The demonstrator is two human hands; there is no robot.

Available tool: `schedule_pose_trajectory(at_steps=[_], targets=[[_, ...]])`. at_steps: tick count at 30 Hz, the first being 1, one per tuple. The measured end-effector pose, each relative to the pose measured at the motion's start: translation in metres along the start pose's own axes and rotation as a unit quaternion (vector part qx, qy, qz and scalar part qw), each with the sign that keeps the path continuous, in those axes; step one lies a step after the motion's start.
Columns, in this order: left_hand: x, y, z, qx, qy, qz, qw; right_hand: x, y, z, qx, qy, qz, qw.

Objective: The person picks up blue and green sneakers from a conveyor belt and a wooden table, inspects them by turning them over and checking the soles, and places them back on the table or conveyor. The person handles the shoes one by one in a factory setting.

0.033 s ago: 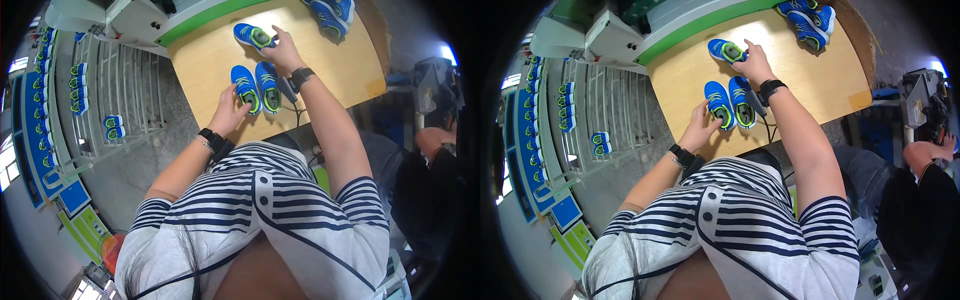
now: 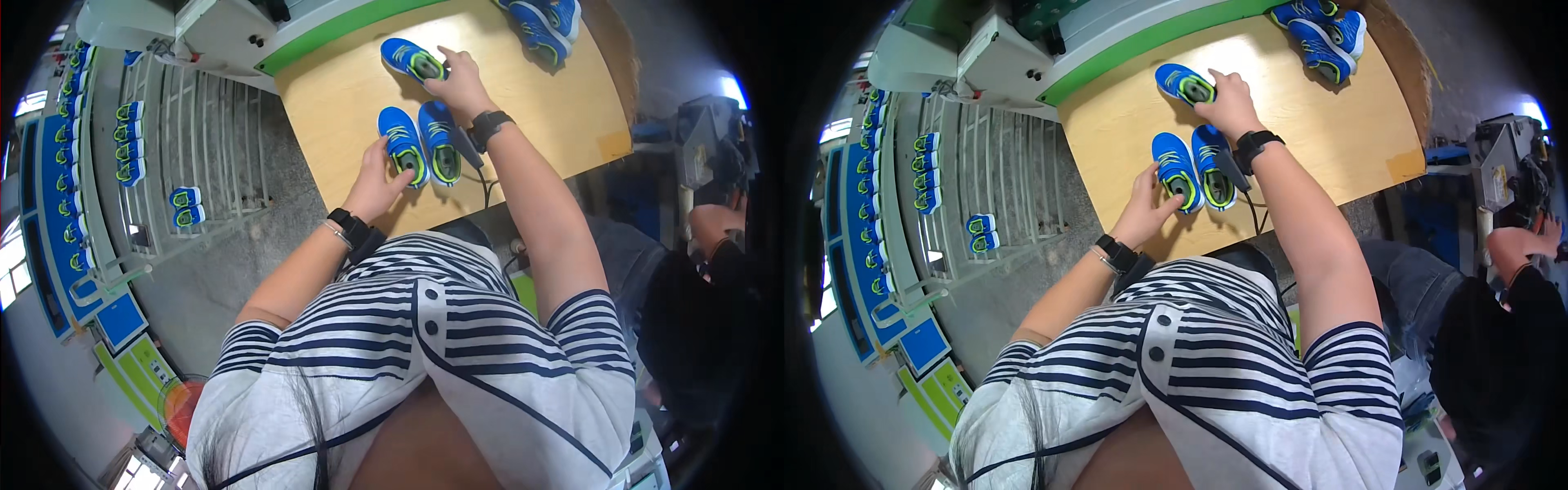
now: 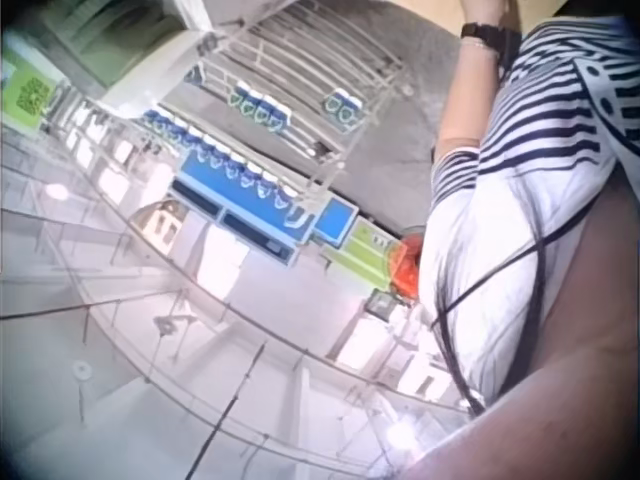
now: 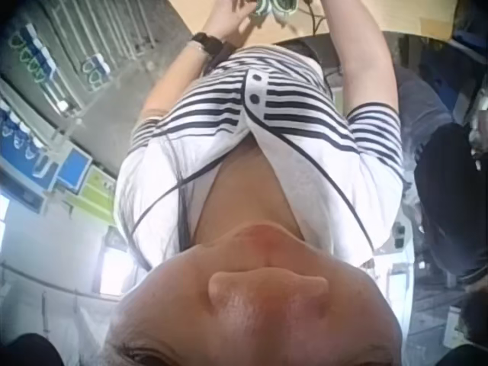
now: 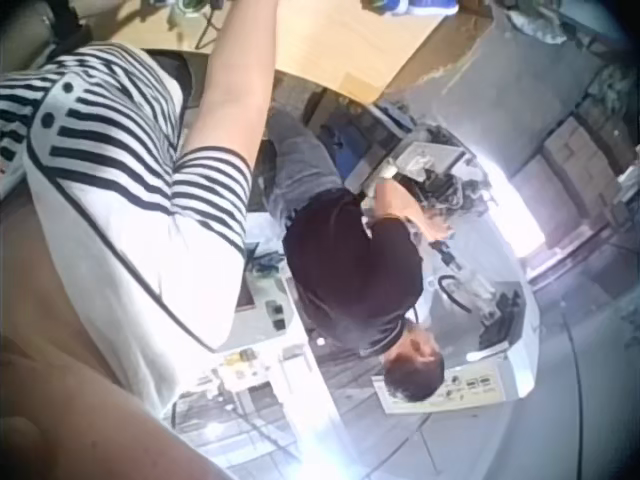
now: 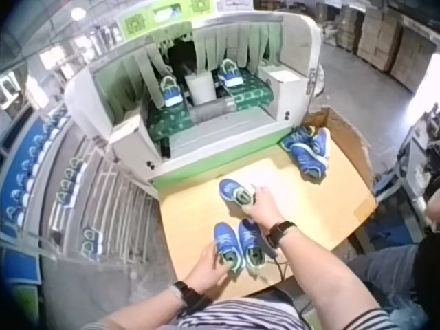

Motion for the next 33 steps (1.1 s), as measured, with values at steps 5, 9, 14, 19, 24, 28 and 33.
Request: schedule_pose_trajectory(at_steps=[5, 9, 14, 19, 24, 28, 33], targets=[[-0.008, -0.005, 0.003, -0.039, -0.031, 0.005, 0.999, -0.02, -0.003, 0.018, -0.051, -0.232, -0.082, 0.968], [0.004, -0.004, 0.001, -0.055, -0.039, 0.008, 0.998, 0.029, 0.019, 0.034, -0.064, -0.089, -0.021, 0.994], [0.028, 0.006, -0.021, 0.004, -0.091, 0.034, 0.995, 0.093, 0.121, 0.059, -0.159, -0.01, -0.006, 0.987], [0.015, 0.0, -0.052, 0.042, -0.107, -0.043, 0.992, 0.097, 0.119, 0.085, -0.193, -0.12, -0.1, 0.969], [0.019, -0.007, -0.046, 0.026, -0.152, -0.113, 0.982, 0.153, -0.016, 0.129, -0.025, 0.284, 0.282, 0.916], [0.031, -0.007, -0.035, 0.093, -0.075, -0.133, 0.984, 0.152, -0.048, 0.112, -0.164, 0.347, 0.073, 0.921], [0.061, -0.033, -0.009, 0.095, 0.08, -0.022, 0.992, 0.094, 0.007, 0.053, -0.297, -0.337, -0.132, 0.884]])
Point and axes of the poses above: each hand's wrist, its own y-axis away from the middle knuckle, its own x-axis out of the back of the hand, z = x × y, the point moved 5 cm from there along -y, towards the middle knuckle
